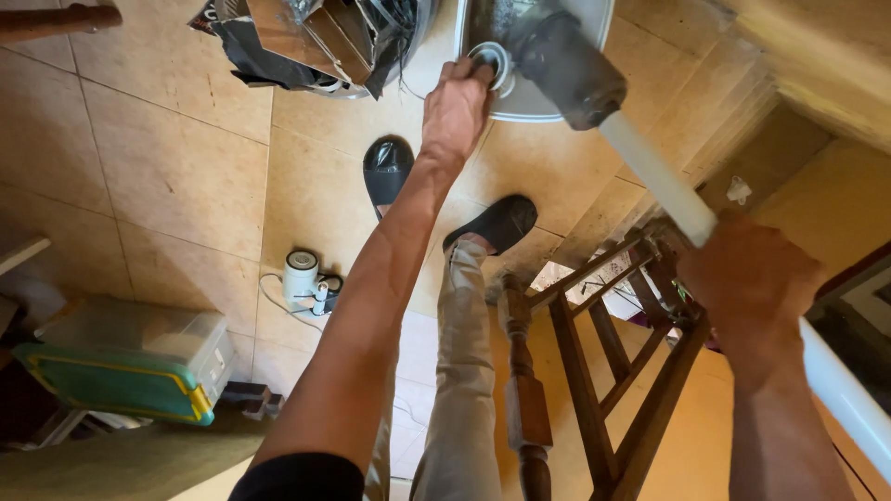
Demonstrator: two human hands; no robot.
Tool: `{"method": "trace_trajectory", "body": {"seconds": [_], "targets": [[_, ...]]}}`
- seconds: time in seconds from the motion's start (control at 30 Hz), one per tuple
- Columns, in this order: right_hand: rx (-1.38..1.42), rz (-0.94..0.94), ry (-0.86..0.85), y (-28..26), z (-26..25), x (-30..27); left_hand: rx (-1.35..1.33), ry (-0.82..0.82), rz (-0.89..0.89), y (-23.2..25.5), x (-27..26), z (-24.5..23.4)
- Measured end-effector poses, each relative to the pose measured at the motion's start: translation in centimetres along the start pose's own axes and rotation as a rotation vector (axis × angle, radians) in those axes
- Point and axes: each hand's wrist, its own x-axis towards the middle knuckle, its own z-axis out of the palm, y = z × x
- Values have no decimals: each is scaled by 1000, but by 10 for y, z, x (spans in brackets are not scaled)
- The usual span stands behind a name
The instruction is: The recorder disassembles a portable vacuum cleaner and cleans its filter and dustbin by tapping them against a bucket and a trash can.
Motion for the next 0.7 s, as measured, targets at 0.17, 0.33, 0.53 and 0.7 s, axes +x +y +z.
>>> {"method": "trace_trajectory", "body": {"seconds": [0.17, 0.33, 0.53, 0.7], "targets": [[-5, -21, 49, 19, 27, 15, -159, 72, -8, 17, -5, -36], [99, -44, 62, 29, 63, 30, -252, 36, -50, 23, -11, -50], [338, -190, 452, 20, 95, 40, -333, 12, -73, 25, -9, -47], [380, -205, 615, 8, 110, 44, -601, -48, -249, 33, -8, -34]]}}
